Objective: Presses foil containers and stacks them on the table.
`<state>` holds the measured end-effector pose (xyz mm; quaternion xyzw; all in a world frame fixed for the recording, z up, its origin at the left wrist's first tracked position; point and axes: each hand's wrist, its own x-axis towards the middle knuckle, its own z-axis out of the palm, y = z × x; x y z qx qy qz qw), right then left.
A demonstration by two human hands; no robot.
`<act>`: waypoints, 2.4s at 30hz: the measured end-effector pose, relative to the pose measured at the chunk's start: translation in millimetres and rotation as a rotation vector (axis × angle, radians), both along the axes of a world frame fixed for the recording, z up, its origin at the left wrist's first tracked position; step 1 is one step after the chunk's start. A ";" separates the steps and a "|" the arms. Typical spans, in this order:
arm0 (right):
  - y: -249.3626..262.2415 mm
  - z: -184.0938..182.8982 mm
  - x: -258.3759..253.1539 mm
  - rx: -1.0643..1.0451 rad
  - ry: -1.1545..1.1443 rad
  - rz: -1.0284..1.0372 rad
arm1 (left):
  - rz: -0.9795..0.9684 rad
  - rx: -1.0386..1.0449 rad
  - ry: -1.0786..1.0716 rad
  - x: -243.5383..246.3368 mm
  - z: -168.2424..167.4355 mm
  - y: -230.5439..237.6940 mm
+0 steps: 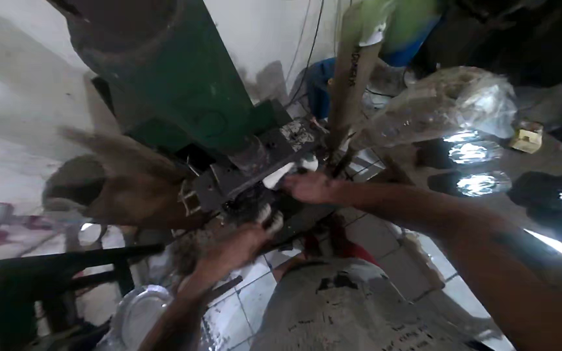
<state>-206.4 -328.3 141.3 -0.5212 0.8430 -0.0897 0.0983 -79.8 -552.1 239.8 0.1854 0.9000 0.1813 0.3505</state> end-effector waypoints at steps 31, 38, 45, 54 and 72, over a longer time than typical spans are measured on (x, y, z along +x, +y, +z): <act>58.2 146.4 28.6 0.357 -0.492 0.033 | 0.075 0.943 -0.610 121.0 -80.0 79.9; 210.9 213.0 -92.7 -0.281 -0.432 -0.569 | 0.411 0.733 -0.366 77.9 -81.1 131.9; 356.6 85.8 194.0 -0.203 -0.785 -0.697 | 0.181 0.437 -0.114 -27.6 -76.9 304.7; 418.2 -145.8 380.2 0.070 -0.961 -1.395 | -0.710 0.018 0.184 -127.4 -78.5 571.9; 425.7 -13.8 371.6 -0.371 0.080 -1.823 | -1.091 -0.162 0.550 -156.5 -121.2 599.5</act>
